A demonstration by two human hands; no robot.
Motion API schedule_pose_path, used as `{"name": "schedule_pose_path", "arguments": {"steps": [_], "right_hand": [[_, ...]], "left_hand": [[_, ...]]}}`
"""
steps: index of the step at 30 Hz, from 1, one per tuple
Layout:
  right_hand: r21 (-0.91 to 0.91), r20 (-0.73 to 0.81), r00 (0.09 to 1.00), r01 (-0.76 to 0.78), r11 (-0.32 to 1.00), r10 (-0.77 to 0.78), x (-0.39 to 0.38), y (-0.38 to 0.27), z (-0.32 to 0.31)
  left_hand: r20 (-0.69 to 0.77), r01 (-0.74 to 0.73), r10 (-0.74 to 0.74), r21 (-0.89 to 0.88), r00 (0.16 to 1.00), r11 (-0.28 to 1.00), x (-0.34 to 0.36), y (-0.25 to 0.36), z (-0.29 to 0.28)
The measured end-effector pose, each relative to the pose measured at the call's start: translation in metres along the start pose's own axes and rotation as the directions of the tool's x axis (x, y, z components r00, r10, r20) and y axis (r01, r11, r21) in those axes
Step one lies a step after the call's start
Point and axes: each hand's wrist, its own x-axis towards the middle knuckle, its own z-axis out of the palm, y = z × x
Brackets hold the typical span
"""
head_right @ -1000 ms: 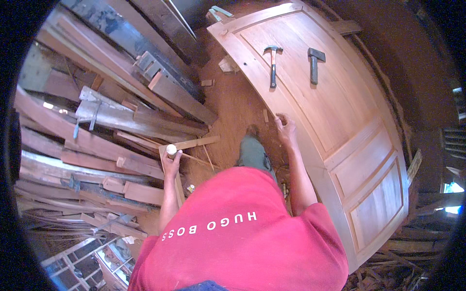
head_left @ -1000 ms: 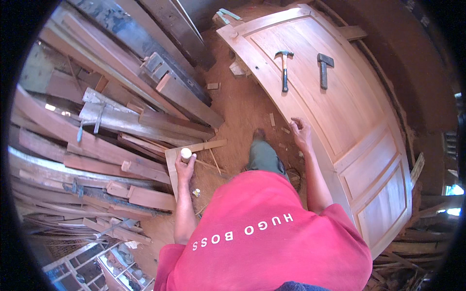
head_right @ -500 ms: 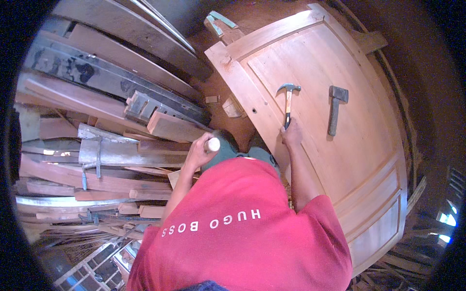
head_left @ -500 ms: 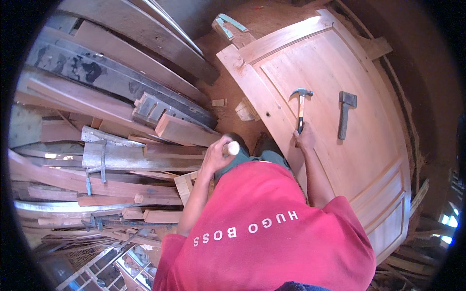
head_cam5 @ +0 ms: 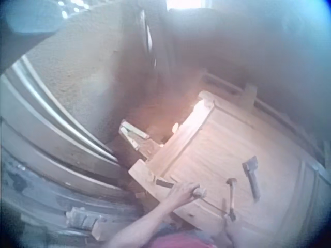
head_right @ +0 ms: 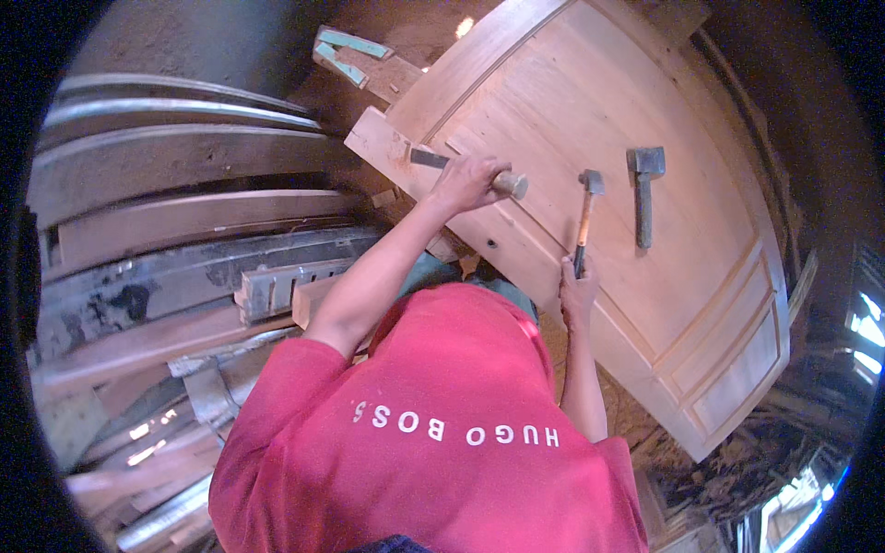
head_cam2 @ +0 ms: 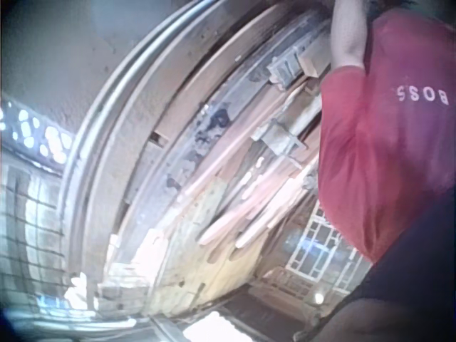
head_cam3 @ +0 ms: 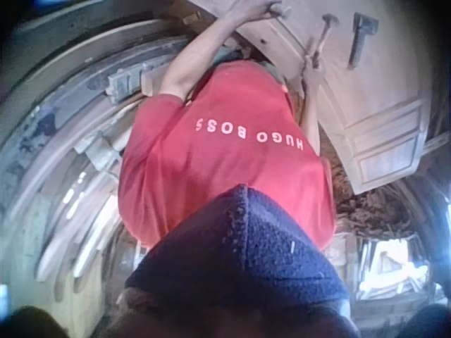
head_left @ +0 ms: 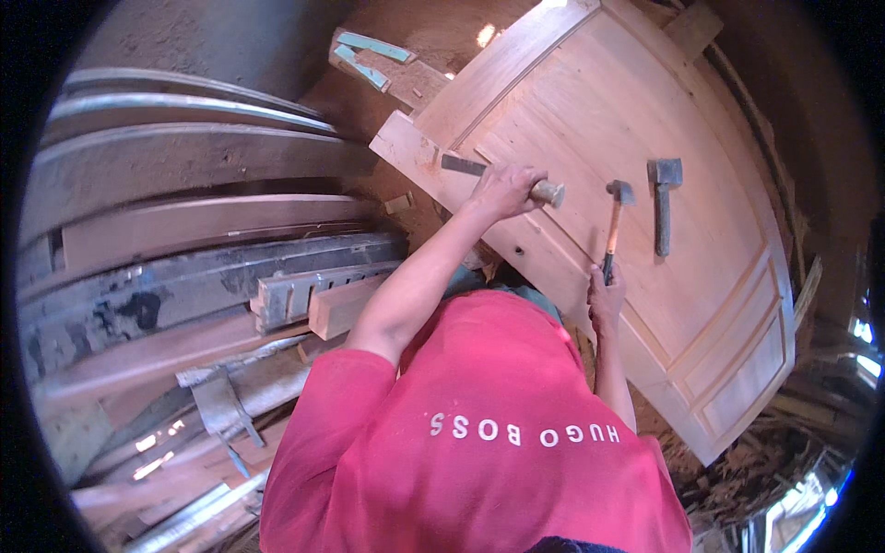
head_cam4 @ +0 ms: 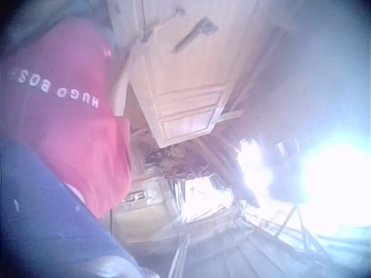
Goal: The person uses a hammer and a chisel to carve wood on a large door frame held by a bar clamp, then picks up a curved wooden board and positions it against the door.
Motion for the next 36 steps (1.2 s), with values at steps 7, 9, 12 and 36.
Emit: {"name": "schedule_pose_path", "arguments": {"steps": [7, 9, 12, 36], "right_hand": [[0.238, -0.092, 0.984, -0.13, 0.963, 0.155, -0.039, -0.039, 0.025], [0.287, -0.077, 0.983, -0.135, 0.948, 0.164, -0.043, -0.043, 0.033], [0.368, -0.053, 0.984, -0.136, 0.92, 0.167, -0.038, -0.049, 0.043], [0.392, 0.343, 0.926, -0.294, 0.872, 0.158, 0.018, -0.046, 0.034]], "left_hand": [[0.124, 0.123, -0.118, -0.033, 0.985, 0.992, 0.035, -0.048, 0.009], [0.152, 0.127, -0.123, -0.017, 0.981, 0.992, 0.037, -0.05, 0.003], [0.192, 0.071, -0.068, -0.004, 0.979, 0.998, 0.04, -0.054, 0.001], [0.124, 0.235, -0.248, 0.109, 0.961, 0.966, 0.052, -0.052, 0.024]]}}
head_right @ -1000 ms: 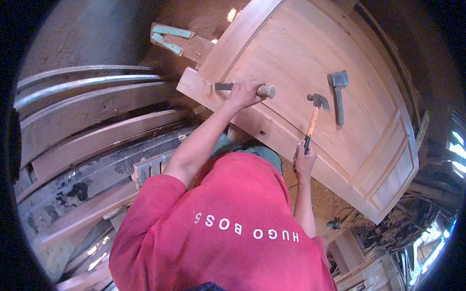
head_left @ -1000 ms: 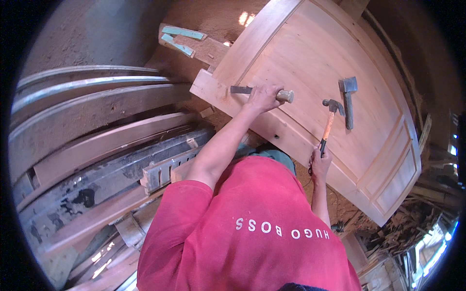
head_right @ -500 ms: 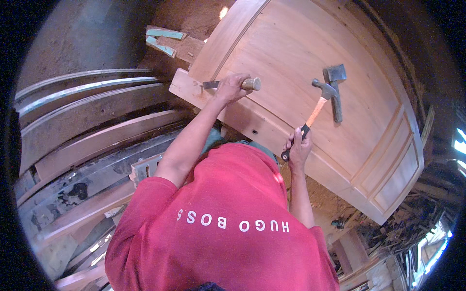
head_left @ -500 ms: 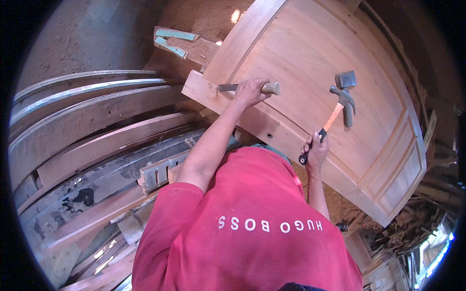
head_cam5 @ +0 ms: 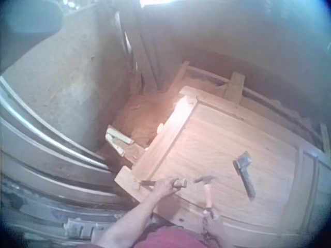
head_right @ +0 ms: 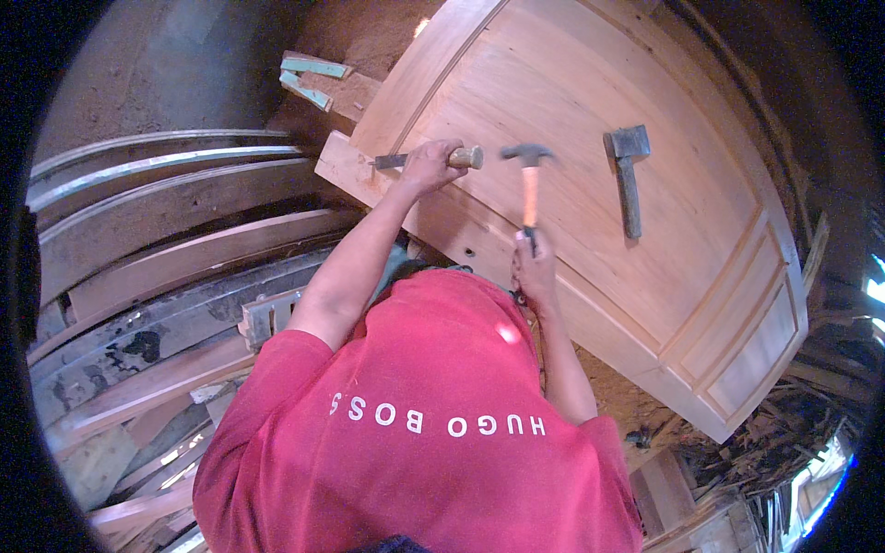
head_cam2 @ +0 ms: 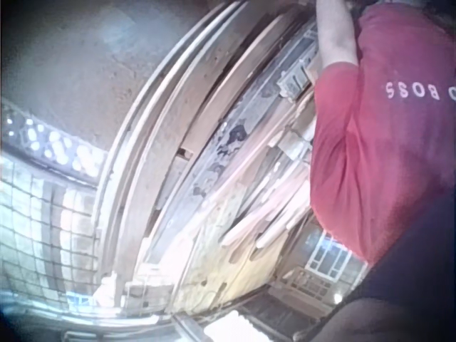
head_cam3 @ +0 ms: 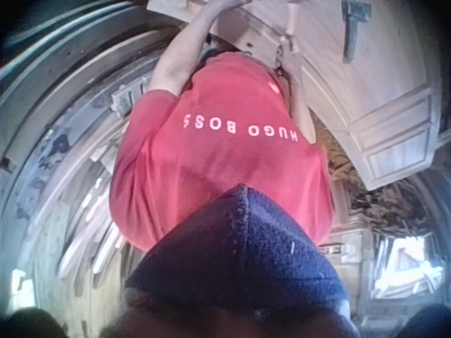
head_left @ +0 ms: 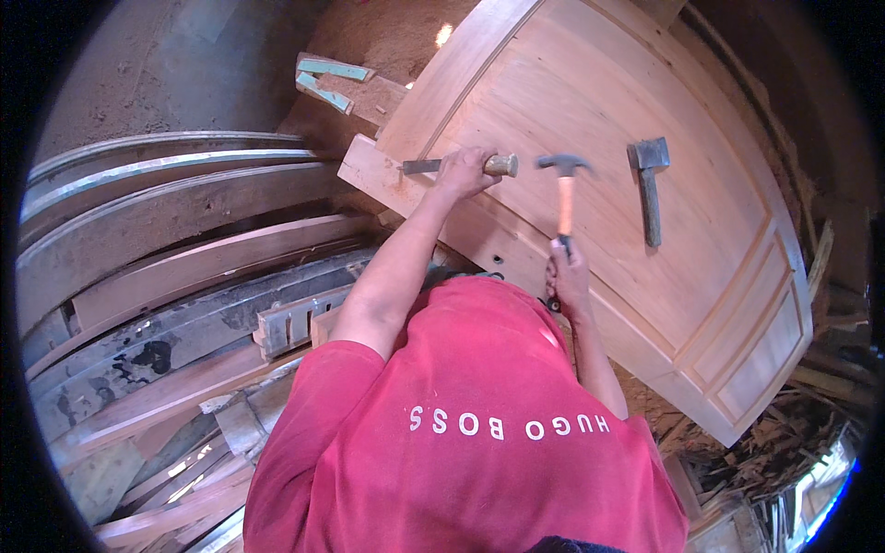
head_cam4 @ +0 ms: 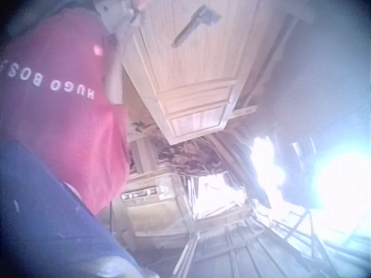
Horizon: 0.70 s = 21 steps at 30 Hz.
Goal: The person uses a hammer and a chisel to carve wood on a large door frame held by a bar clamp, then picks up a curved wooden board and positions it against the door.
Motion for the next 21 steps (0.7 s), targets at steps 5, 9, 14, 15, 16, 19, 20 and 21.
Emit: {"name": "schedule_pose_path", "arguments": {"steps": [5, 9, 14, 15, 16, 19, 20, 21], "right_hand": [[0.318, -0.287, 0.933, 0.305, 0.897, -0.216, 0.01, 0.003, 0.002], [-0.172, -0.056, 0.998, 0.014, 0.985, -0.024, 0.021, 0.015, 0.003], [0.431, -0.205, 0.963, 0.249, 0.867, -0.174, 0.024, 0.013, -0.009], [0.471, -0.333, 0.923, 0.34, 0.814, -0.194, 0.022, 0.015, -0.001], [0.251, -0.2, 0.958, 0.254, 0.934, -0.207, 0.022, 0.023, 0.006], [-0.313, 0.027, 0.991, 0.131, 0.941, -0.129, 0.029, 0.045, 0.002], [-0.209, -0.012, 0.994, 0.105, 0.972, -0.11, 0.023, 0.038, 0.001], [-0.096, -0.05, 0.995, 0.085, 0.992, -0.09, 0.015, 0.021, 0.002]], "left_hand": [[0.003, -0.005, 0.005, 0.002, 1.0, 1.0, 0.002, 0.005, -0.001], [0.032, 0.046, -0.047, 0.015, 0.998, 0.999, 0.002, 0.005, 0.001], [-0.019, 0.016, -0.015, 0.049, 1.0, 0.999, 0.002, 0.0, 0.0], [-0.007, 0.022, -0.021, 0.057, 1.0, 0.998, 0.003, 0.004, 0.002], [0.006, 0.027, -0.027, 0.066, 1.0, 0.997, 0.005, 0.007, 0.003], [-0.008, 0.028, -0.028, 0.01, 1.0, 1.0, 0.003, 0.006, 0.008], [-0.03, 0.044, -0.043, 0.013, 0.999, 0.999, -0.002, 0.002, 0.011], [-0.053, 0.054, -0.053, 0.02, 0.997, 0.998, -0.005, 0.0, 0.011]]}}
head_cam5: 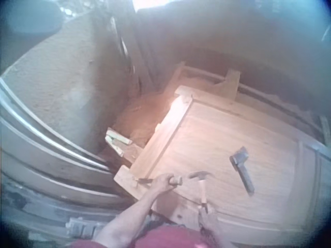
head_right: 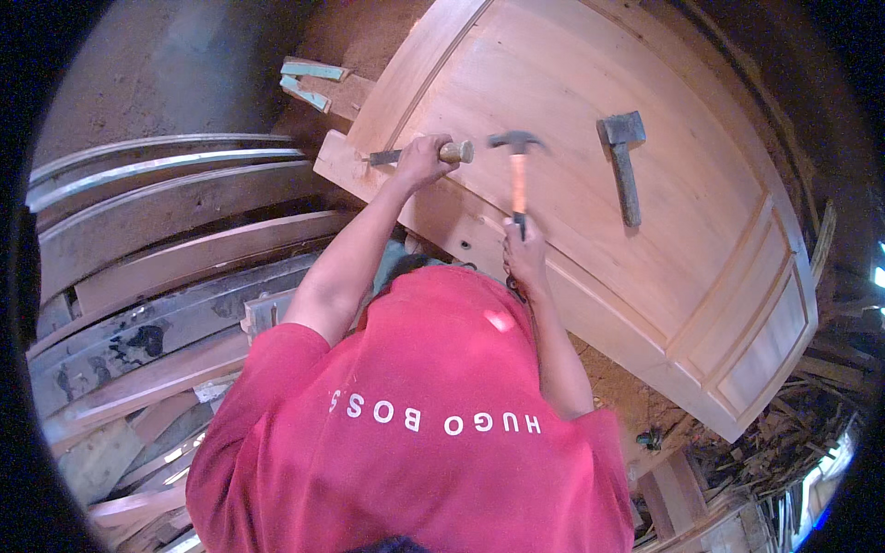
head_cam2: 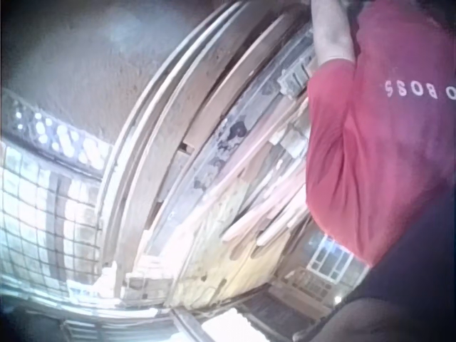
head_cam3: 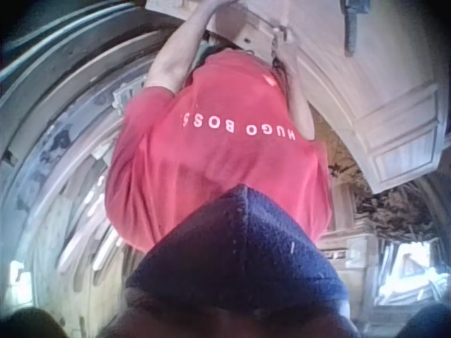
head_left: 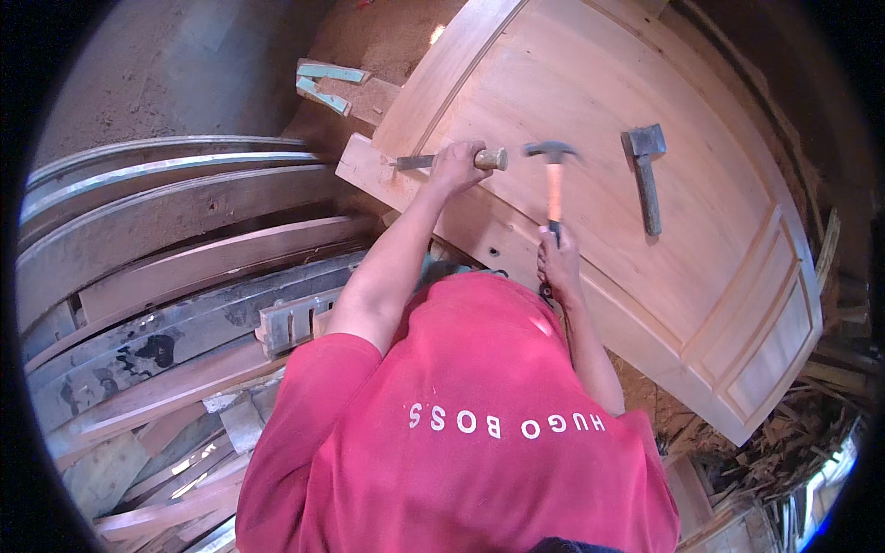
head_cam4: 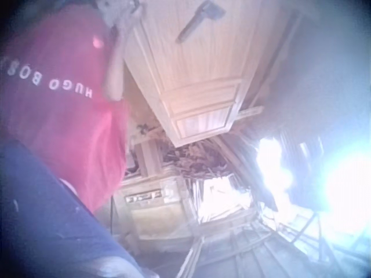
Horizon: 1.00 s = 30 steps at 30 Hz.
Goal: The person uses a hammer and a chisel to carve wood on a large door frame held by a bar clamp, then picks up a curved wooden board and positions it against the door.
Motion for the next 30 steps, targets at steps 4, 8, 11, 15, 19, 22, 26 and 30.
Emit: {"name": "schedule_pose_path", "arguments": {"steps": [4, 8, 11, 15, 19, 22, 26, 30], "right_hand": [[0.286, -0.144, 0.99, 0.043, 0.957, -0.001, -0.005, 0.002, 0.005], [-0.269, 0.021, 0.996, 0.094, 0.959, -0.092, 0.01, 0.019, -0.009], [0.07, -0.021, 0.999, -0.041, 0.997, 0.042, 0.004, 0.006, -0.01], [0.158, -0.055, 0.997, 0.069, 0.985, -0.061, 0.006, 0.017, -0.003], [-0.146, 0.045, 0.997, 0.071, 0.987, -0.065, 0.017, 0.015, -0.017], [0.307, -0.139, 0.988, -0.017, 0.951, 0.063, 0.002, 0.003, -0.001], [-0.386, 0.1, 0.964, 0.267, 0.883, -0.248, 0.02, 0.036, -0.004], [-0.269, -0.023, 0.98, 0.184, 0.945, -0.197, 0.011, 0.024, -0.006]], "left_hand": [[0.05, -0.005, 0.005, -0.005, 0.999, 1.0, 0.004, 0.007, -0.004], [0.053, 0.007, -0.006, -0.013, 0.999, 1.0, 0.003, 0.007, -0.003], [0.03, 0.004, -0.003, -0.026, 1.0, 1.0, -0.002, 0.0, -0.001], [0.044, 0.011, -0.01, -0.019, 0.999, 1.0, 0.002, 0.006, 0.001], [0.029, 0.018, -0.017, -0.019, 0.999, 1.0, 0.002, -0.003, 0.004], [-0.038, -0.029, 0.027, -0.066, 0.999, 0.997, 0.001, -0.001, 0.004], [-0.056, -0.018, 0.015, -0.063, 0.998, 0.998, 0.006, -0.006, -0.003], [-0.093, -0.022, 0.015, -0.074, 0.996, 0.997, -0.009, -0.031, -0.008]]}}
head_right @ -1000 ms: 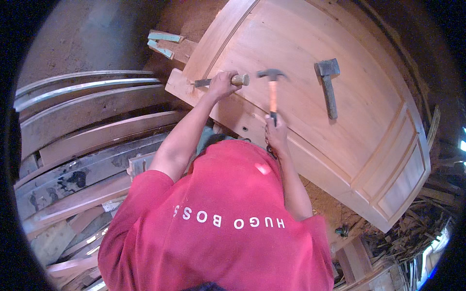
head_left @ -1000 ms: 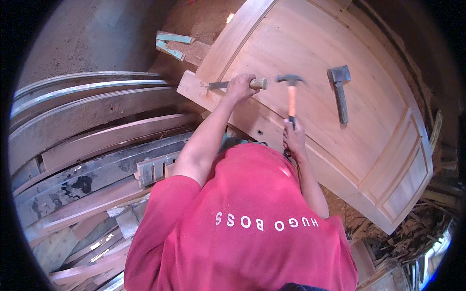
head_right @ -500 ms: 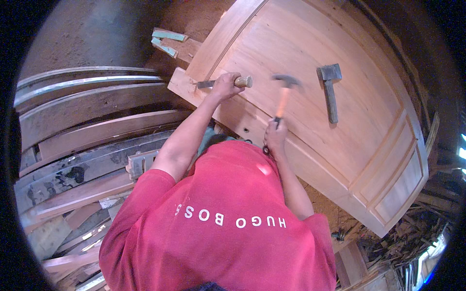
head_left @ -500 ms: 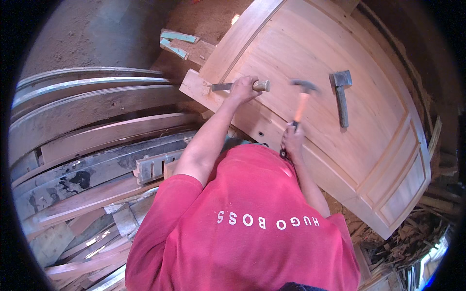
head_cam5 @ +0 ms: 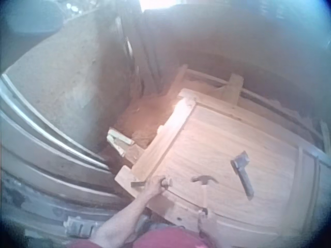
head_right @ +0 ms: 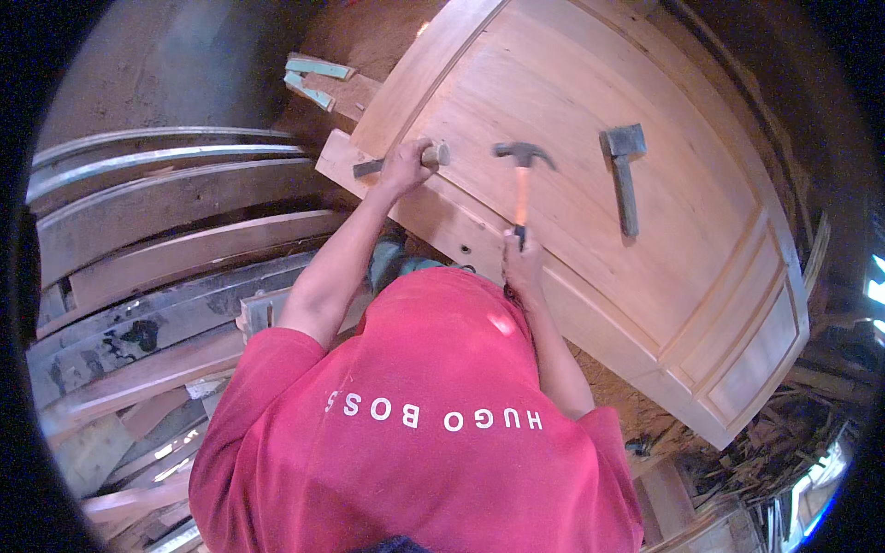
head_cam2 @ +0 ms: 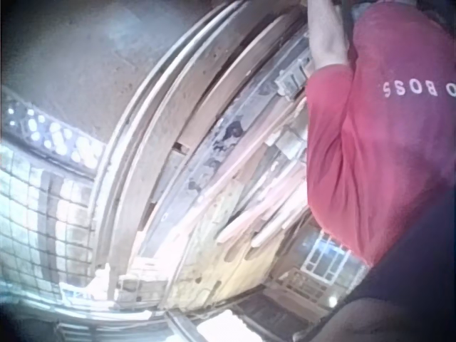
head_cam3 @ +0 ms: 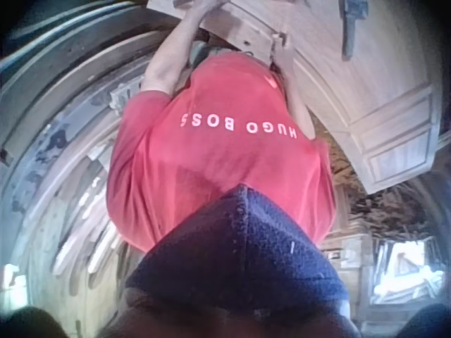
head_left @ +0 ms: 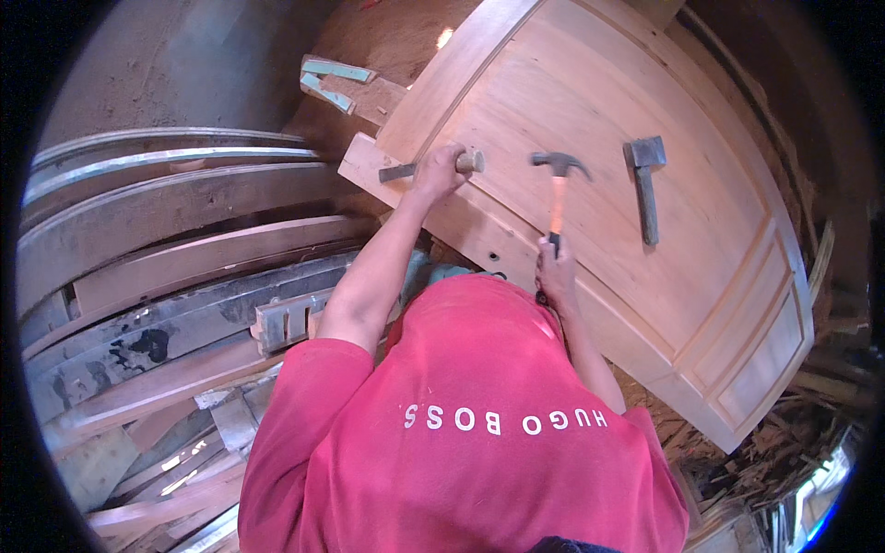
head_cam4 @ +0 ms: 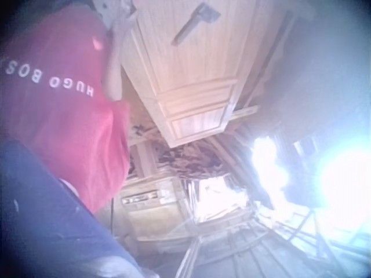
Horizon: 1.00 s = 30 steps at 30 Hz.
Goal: The person uses a hammer and a chisel to carve wood on a large door frame held by a bar clamp, then picks up a curved wooden board and positions it against the door.
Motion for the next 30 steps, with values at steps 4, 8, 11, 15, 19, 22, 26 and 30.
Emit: {"name": "schedule_pose_path", "arguments": {"steps": [4, 8, 11, 15, 19, 22, 26, 30], "right_hand": [[0.35, -0.075, 0.973, -0.181, 0.919, 0.22, 0.005, -0.021, -0.027], [0.344, -0.125, 0.972, -0.146, 0.928, 0.2, 0.008, -0.04, -0.048], [0.331, -0.138, 0.972, -0.135, 0.934, 0.189, 0.003, -0.048, -0.052], [0.341, -0.149, 0.97, -0.134, 0.931, 0.194, 0.0, -0.049, -0.051], [0.461, -0.146, 0.968, -0.117, 0.88, 0.205, -0.001, -0.048, -0.043], [0.501, -0.133, 0.976, -0.083, 0.861, 0.171, 0.0, -0.046, -0.041], [0.588, -0.162, 0.976, -0.025, 0.809, 0.147, 0.005, -0.035, -0.013], [-0.044, 0.103, 0.995, -0.007, 0.999, 0.011, 0.026, 0.0, 0.026]], "left_hand": [[0.017, -0.222, 0.222, 0.025, 0.975, 0.975, -0.01, 0.024, 0.008], [0.068, -0.236, 0.233, 0.045, 0.97, 0.971, -0.001, 0.037, 0.004], [0.042, -0.182, 0.18, 0.052, 0.983, 0.982, 0.009, 0.024, -0.001], [0.043, -0.14, 0.14, -0.02, 0.989, 0.99, 0.012, 0.016, -0.009], [0.023, -0.091, 0.091, -0.018, 0.996, 0.996, 0.012, 0.013, -0.015], [0.034, -0.065, 0.066, -0.029, 0.997, 0.997, 0.012, 0.014, -0.017], [0.037, -0.068, 0.069, -0.039, 0.997, 0.997, 0.013, 0.013, -0.016], [0.022, -0.072, 0.073, -0.042, 0.997, 0.996, 0.018, 0.015, -0.012]]}}
